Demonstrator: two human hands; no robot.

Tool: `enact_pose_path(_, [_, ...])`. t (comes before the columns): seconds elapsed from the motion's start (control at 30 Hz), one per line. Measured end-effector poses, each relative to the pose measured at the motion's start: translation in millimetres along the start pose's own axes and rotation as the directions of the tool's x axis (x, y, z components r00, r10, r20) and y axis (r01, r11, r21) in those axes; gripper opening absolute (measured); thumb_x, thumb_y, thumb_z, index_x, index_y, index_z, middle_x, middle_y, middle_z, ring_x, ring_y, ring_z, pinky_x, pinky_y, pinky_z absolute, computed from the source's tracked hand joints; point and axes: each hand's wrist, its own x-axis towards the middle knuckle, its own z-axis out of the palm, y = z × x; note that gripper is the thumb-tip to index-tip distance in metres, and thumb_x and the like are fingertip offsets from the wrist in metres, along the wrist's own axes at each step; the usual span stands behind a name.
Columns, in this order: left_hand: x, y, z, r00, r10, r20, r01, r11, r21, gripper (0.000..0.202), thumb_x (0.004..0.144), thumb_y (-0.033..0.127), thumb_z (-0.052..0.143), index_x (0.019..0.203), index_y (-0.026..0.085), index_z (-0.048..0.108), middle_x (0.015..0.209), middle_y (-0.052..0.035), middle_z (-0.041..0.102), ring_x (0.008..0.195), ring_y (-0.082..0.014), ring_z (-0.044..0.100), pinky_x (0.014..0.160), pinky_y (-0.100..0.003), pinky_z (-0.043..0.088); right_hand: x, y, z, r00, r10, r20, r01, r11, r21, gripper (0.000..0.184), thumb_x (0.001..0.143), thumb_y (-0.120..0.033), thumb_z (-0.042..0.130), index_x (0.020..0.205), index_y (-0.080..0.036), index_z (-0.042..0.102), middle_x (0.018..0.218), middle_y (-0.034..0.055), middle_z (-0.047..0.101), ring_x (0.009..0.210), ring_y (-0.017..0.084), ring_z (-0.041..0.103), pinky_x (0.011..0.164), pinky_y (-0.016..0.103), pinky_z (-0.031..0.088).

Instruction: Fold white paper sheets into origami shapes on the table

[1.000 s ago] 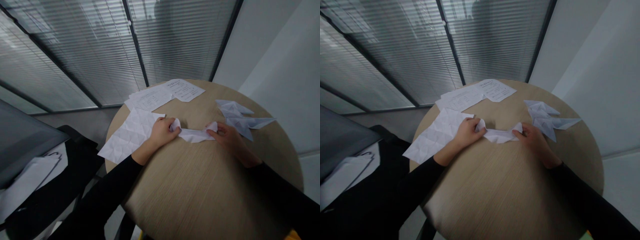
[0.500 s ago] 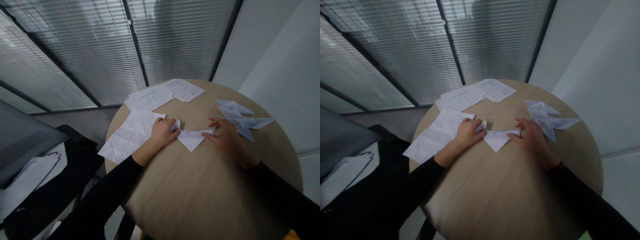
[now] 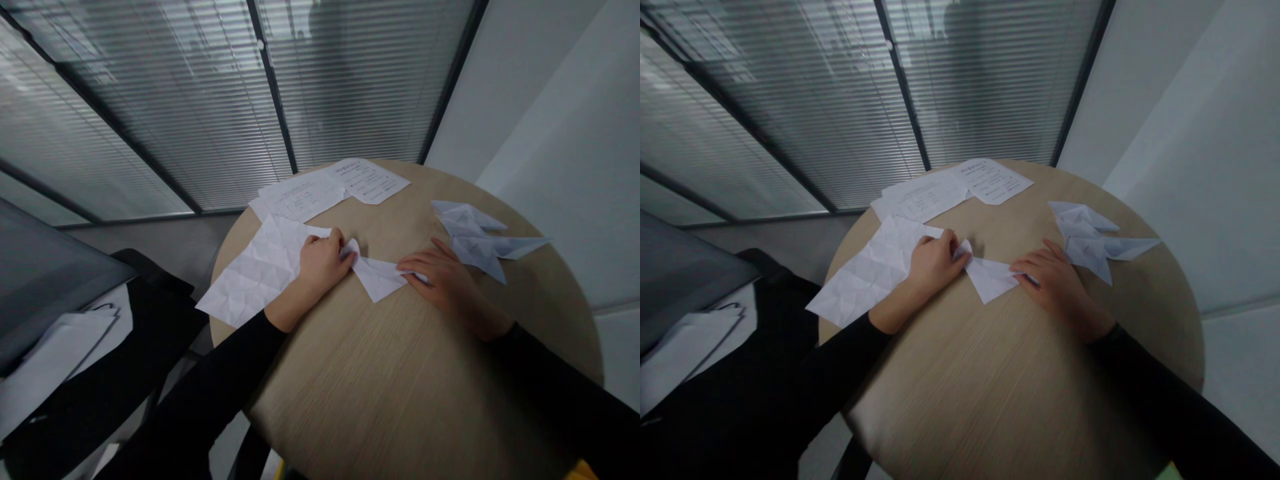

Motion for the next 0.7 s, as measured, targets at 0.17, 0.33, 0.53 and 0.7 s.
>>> enact_pose_path(0.17, [1.0, 0.3, -2.7, 0.997, 0.043, 0.060, -0.045, 0.998, 0.036, 0.013, 0.107, 0.036, 0.071, 0.109, 0.024, 0.066, 0.088, -0.0063, 0.079, 0.086, -0.0290, 0.077, 0.105, -0.051, 0.054, -1.1, 1.1, 0.4, 0.998, 0.026, -0.062, -0.025, 1.000, 0.005, 0.022, 0.114, -0.030, 0.066, 0.115, -0.033, 0.087, 0.112, 0.0034, 0.092, 0.104, 0.031, 0.085, 0.136, 0.069, 0.045])
enact_pose_path(0.33, [2.0, 2.6, -3.5, 0.989, 0.118, 0.091, -0.124, 0.990, 0.065, 0.007, 0.107, 0.030, 0.070, 0.107, 0.023, 0.068, 0.097, -0.0081, 0.082, 0.094, -0.0284, 0.078, 0.109, -0.050, 0.053, -3.2, 1.7, 4.0, 0.990, 0.076, -0.120, -0.082, 0.995, -0.047, 0.030, 0.112, -0.030, 0.066, 0.136, -0.030, 0.083, 0.122, 0.0074, 0.092, 0.108, 0.034, 0.085, 0.135, 0.071, 0.046])
enact_pose_path(0.53, [1.2, 3.8, -2.7, 0.959, 0.265, 0.100, -0.275, 0.956, 0.100, 0.006, 0.108, 0.024, 0.067, 0.110, 0.022, 0.073, 0.109, -0.0099, 0.084, 0.105, -0.0287, 0.078, 0.115, -0.051, 0.052, -1.8, 1.0, 5.1, 0.993, 0.071, -0.099, -0.079, 0.993, -0.090, 0.045, 0.111, -0.026, 0.064, 0.155, -0.028, 0.071, 0.140, 0.0129, 0.085, 0.128, 0.039, 0.080, 0.133, 0.074, 0.046])
enact_pose_path(0.7, [0.6, 3.1, -1.9, 0.922, 0.357, 0.147, -0.370, 0.927, 0.068, 0.017, 0.114, 0.030, 0.062, 0.111, 0.022, 0.076, 0.115, -0.0114, 0.082, 0.108, -0.0283, 0.077, 0.117, -0.050, 0.052, -1.6, 1.9, 2.8, 0.995, 0.029, -0.092, -0.039, 0.993, -0.110, 0.032, 0.110, -0.023, 0.064, 0.137, -0.030, 0.081, 0.139, 0.0124, 0.083, 0.131, 0.040, 0.076, 0.129, 0.072, 0.049])
